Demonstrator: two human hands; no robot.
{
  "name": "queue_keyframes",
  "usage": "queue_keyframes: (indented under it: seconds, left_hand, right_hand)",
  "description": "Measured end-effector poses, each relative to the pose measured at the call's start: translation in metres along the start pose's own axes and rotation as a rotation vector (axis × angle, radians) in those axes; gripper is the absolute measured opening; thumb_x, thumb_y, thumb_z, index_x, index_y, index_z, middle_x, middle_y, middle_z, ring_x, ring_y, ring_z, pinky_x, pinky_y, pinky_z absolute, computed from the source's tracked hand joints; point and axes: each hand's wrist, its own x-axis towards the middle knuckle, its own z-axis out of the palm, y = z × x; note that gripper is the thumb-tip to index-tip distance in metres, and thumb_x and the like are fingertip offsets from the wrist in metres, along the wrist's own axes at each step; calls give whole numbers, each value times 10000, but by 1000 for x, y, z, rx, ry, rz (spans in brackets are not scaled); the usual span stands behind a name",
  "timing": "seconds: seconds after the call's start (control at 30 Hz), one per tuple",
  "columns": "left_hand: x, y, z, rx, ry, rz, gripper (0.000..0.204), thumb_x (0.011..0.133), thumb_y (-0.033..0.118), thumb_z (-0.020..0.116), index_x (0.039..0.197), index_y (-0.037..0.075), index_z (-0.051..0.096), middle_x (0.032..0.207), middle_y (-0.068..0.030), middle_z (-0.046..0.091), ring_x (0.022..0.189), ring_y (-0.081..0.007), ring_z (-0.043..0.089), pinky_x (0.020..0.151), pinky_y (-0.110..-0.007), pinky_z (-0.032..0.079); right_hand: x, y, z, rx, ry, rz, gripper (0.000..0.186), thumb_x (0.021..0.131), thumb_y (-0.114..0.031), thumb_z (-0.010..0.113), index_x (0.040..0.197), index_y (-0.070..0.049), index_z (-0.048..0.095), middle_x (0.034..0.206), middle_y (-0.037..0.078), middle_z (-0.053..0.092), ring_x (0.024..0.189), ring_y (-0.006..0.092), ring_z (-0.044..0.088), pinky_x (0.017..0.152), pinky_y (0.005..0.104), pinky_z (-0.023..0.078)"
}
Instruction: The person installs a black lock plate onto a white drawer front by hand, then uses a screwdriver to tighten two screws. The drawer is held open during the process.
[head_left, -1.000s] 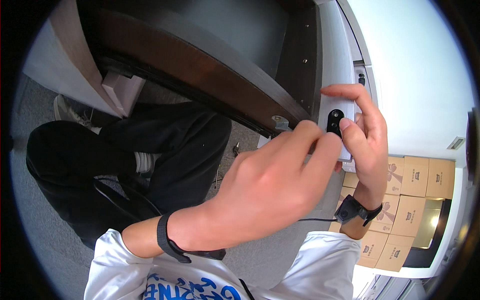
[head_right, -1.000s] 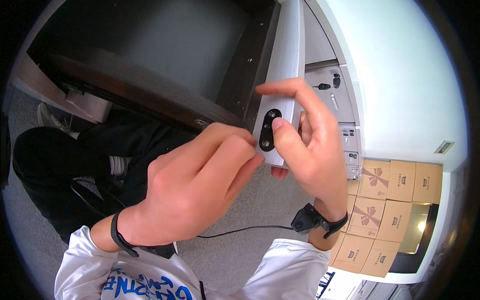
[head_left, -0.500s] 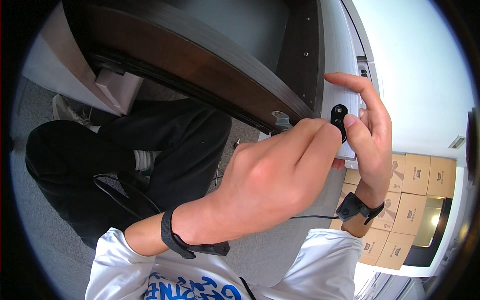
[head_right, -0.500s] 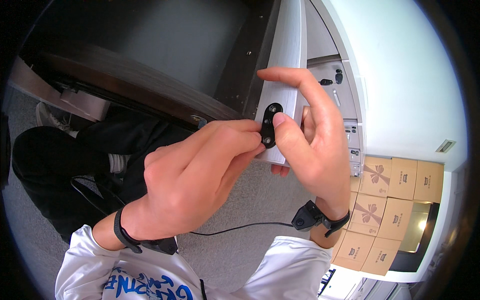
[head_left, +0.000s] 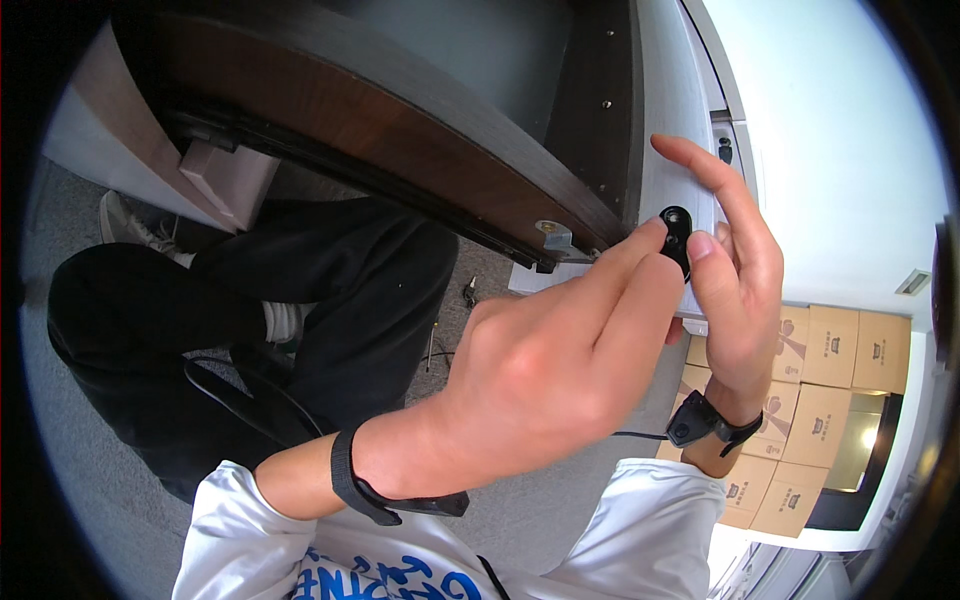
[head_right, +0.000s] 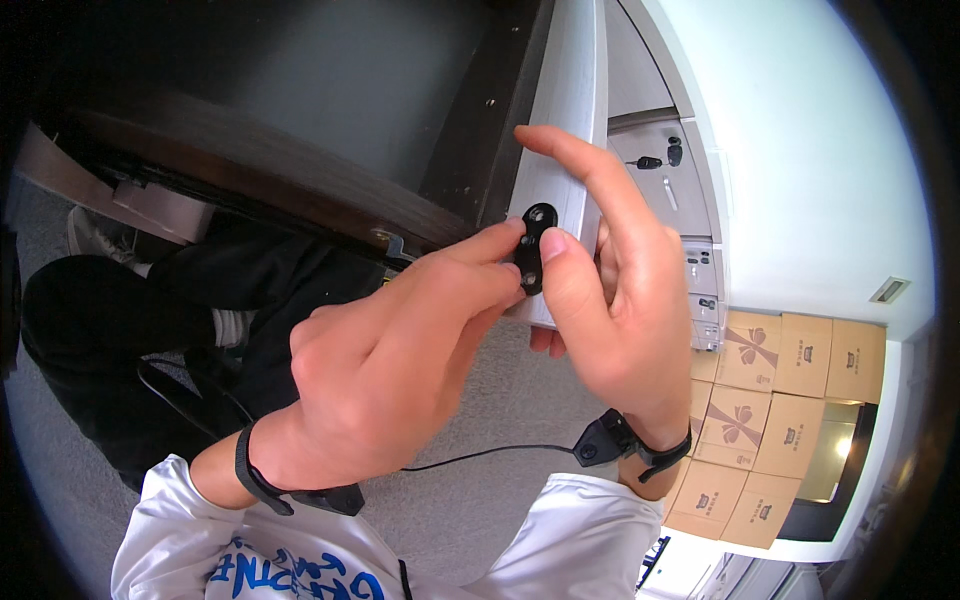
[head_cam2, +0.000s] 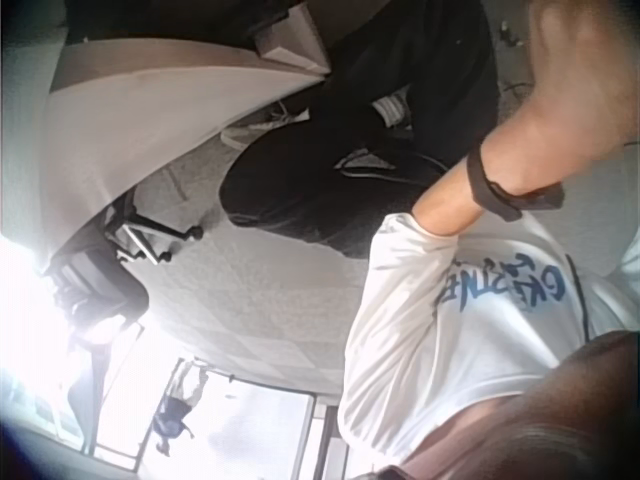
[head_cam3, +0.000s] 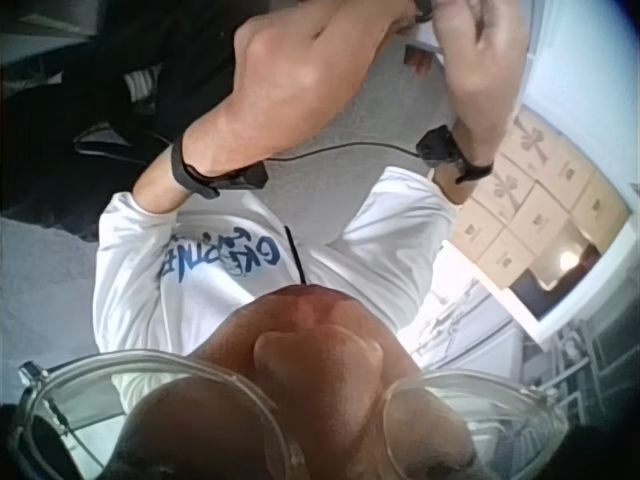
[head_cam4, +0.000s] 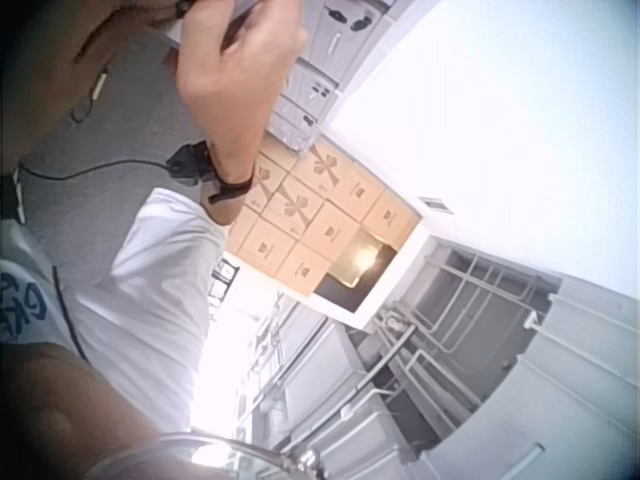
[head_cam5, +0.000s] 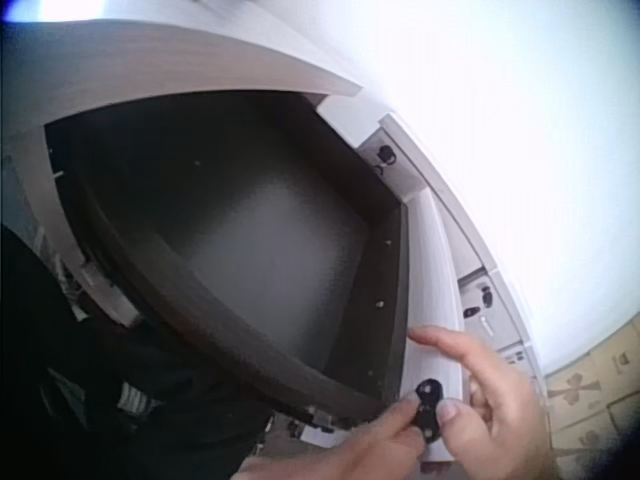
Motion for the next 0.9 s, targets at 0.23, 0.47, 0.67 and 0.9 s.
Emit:
queue_keyframes:
  seconds: [0.23, 0.47, 0.67, 0.9]
  left_hand:
    - [5, -2, -5, -160, -68, -137, 126, 860, -24, 762, 967, 10, 705, 1060, -152, 770, 589, -158, 699, 512, -229, 509]
    - [7, -3, -5, -283, -61, -201, 104, 876, -46, 741, 962, 4, 708, 1084, -144, 772, 525, -106, 653, 492, -224, 481]
    - [2, -7, 1, -272, -12, -148, 107, 866, -68, 739, 950, -9, 705, 1083, -157, 769, 527, -105, 647, 497, -226, 482]
    - [1, -8, -1, -276, -28, -159, 120, 858, -70, 745, 956, -9, 711, 1079, -151, 771, 548, -107, 661, 497, -225, 487]
  right_hand:
    - [-1, 0, 1, -43, 26, -2, 566, 918, -17, 436, 1480, 49, 450, 913, 88, 666, 534, 20, 521, 452, 206, 462]
    - [-1, -1, 4, -1, 31, -18, 590, 914, 6, 428, 1502, 54, 417, 1342, 174, 596, 586, 25, 552, 477, 194, 469]
    - [-3, -2, 7, -19, 35, 1, 586, 926, 15, 425, 1511, 46, 404, 1436, 186, 541, 604, 40, 579, 495, 191, 477]
    - [-4, -5, 9, 13, 39, 10, 595, 915, 24, 429, 1510, 40, 406, 1473, 180, 513, 624, 61, 609, 504, 199, 497]
